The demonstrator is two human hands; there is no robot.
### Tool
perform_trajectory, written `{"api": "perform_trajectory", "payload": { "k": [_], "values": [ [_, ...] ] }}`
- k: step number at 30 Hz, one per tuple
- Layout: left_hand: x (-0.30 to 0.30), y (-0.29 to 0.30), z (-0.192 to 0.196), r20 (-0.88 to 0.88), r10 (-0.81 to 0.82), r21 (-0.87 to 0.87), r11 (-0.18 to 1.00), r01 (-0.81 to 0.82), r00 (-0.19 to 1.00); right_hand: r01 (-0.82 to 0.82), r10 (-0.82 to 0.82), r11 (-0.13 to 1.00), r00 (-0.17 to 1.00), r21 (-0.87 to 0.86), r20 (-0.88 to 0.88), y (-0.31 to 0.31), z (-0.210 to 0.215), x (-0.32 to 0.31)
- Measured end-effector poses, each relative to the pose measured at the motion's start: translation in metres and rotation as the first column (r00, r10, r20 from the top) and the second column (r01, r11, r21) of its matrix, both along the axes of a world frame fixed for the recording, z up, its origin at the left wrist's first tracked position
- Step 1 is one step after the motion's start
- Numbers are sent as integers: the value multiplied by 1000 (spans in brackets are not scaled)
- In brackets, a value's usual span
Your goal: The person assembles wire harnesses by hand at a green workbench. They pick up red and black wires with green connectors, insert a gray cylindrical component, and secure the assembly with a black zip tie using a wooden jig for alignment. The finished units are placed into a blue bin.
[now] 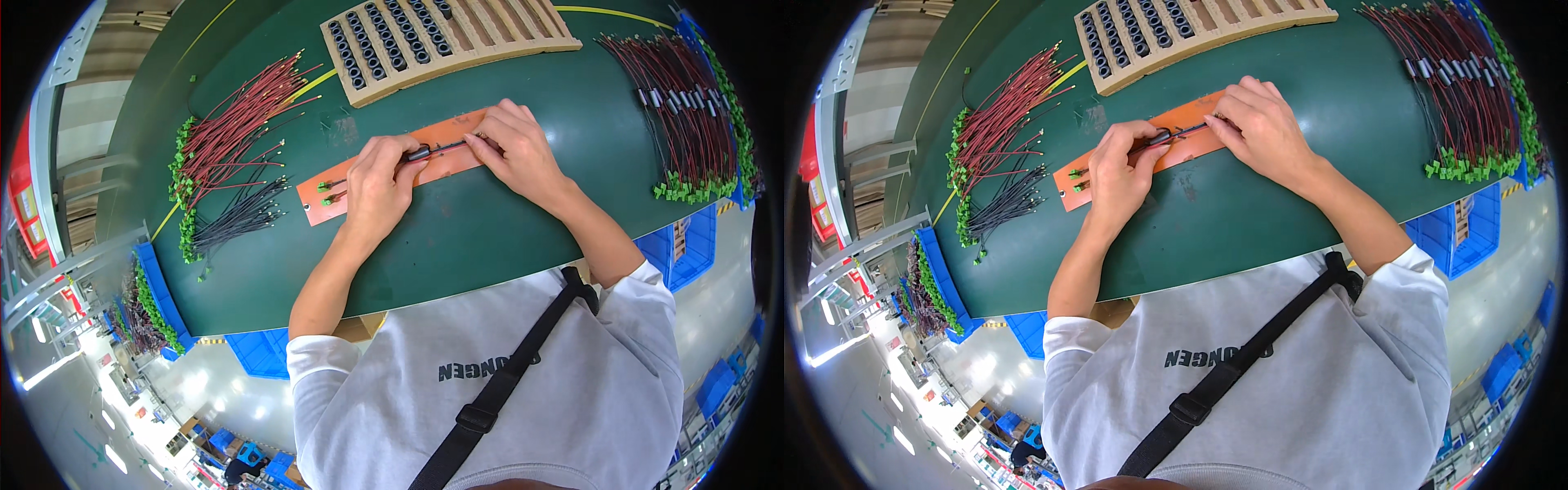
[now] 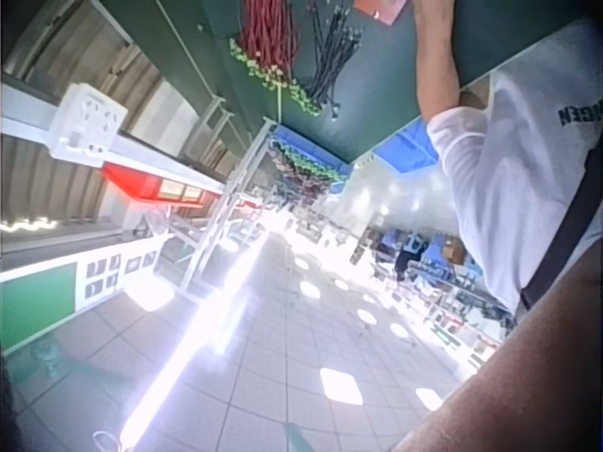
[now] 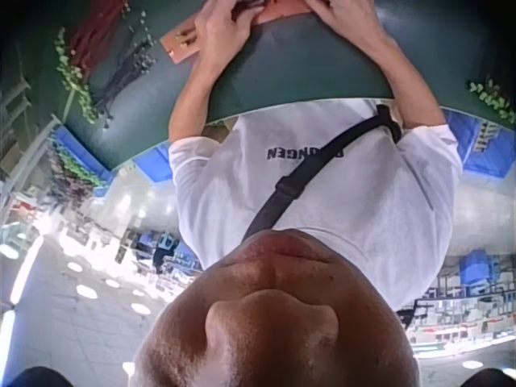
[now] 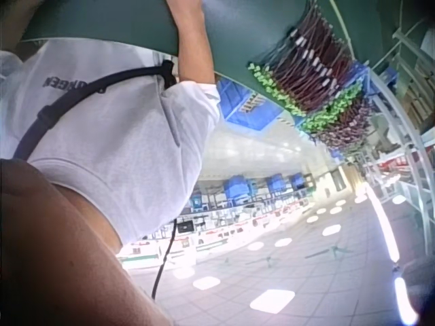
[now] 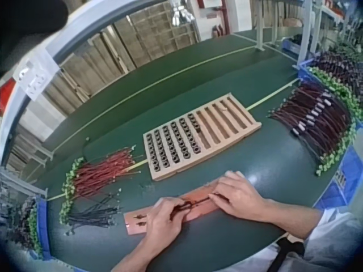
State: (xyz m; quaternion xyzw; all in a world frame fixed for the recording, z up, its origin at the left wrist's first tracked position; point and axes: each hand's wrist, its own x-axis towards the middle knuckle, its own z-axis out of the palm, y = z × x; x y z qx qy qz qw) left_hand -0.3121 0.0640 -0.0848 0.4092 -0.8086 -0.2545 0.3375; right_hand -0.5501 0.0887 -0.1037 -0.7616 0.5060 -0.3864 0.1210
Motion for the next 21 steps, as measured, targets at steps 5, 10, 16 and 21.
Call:
{"api": "perform_trajectory", "payload": {
  "k": [5,10,16,21],
  "values": [
    [-10,3,-3,-57,7,91,996,-2,998,4,-5,999,1000,-32,-20,1,0,-11],
    [-9,1,-3,-55,-3,61,998,7,998,32,-33,999,999,-37,-32,2,2,-9],
    [-6,0,-5,-104,-6,150,988,22,995,64,-86,988,983,139,160,1,-10,-26],
    [-4,-14,3,-158,10,437,897,61,987,60,-95,983,975,176,200,-4,-14,-27]
  ]
}}
